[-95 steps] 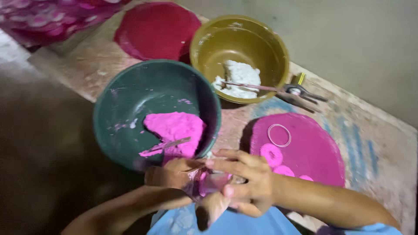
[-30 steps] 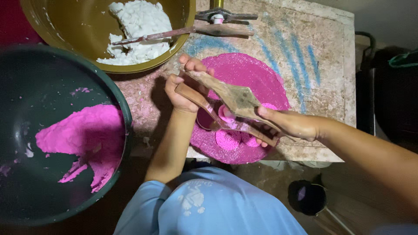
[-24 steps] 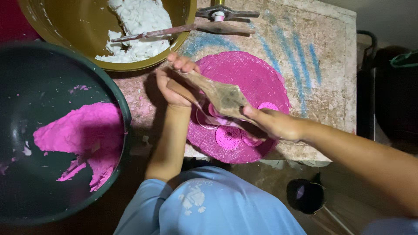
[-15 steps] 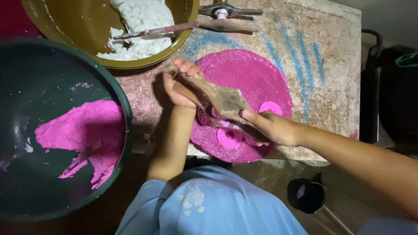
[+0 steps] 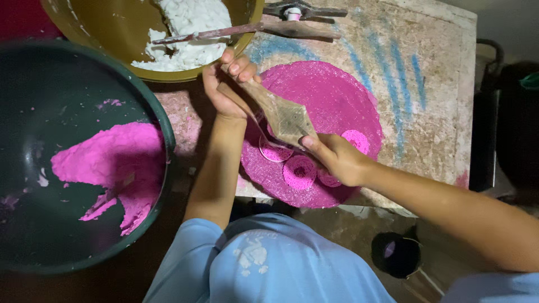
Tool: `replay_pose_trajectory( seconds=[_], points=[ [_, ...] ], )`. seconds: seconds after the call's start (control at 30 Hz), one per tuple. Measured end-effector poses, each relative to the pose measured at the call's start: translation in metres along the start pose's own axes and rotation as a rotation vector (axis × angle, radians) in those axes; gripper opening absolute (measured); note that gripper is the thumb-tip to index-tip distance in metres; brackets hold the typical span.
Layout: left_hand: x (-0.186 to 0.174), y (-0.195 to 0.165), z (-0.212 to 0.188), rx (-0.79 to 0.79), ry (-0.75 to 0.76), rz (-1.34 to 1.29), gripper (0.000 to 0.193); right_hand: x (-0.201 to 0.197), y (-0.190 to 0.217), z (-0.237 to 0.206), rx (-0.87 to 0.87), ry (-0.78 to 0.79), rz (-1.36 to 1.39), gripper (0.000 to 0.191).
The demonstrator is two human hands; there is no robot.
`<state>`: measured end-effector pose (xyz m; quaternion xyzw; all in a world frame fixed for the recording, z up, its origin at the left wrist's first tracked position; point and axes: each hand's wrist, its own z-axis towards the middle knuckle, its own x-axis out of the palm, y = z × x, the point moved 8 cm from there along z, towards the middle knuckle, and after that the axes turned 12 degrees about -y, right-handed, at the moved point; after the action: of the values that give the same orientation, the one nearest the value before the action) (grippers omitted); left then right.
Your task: The person presses pink paste into a wooden hand press and extrudes ring-shaped pieces onto a round board, arranging them in rows. They then fill the press with white paste and press pieces with white centers, adding them to the board.
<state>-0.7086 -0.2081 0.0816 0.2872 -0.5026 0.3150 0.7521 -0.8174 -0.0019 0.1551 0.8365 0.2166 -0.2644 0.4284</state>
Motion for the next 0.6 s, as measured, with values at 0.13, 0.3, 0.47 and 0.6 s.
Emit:
replay_pose_trajectory(
  seconds=[0.13, 0.3, 0.47, 0.6],
  points=[
    [-0.008, 0.005, -0.023, 0.034, -0.104, 0.014, 0.029, 0.014, -0.023, -0.009, 0.173, 0.112, 0.087, 0.074],
    [-0.025, 0.051, -0.027, -0.047, -0.196, 0.158, 0.044, -0.022, -0.065, -0.021, 0.206, 0.026, -0.023, 0.080],
    [-0.032, 0.047, -0.038, -0.228, -0.464, 0.824, 0.081, -0.072, -0.106, -0.056, 0.103, -0.080, 0.128, 0.086],
    [0.019, 0.041, -0.086, -0.268, 0.016, 1.956, 0.105, -0.074, -0.115, -0.091, -0.030, -0.203, 0.618, 0.104]
  ],
)
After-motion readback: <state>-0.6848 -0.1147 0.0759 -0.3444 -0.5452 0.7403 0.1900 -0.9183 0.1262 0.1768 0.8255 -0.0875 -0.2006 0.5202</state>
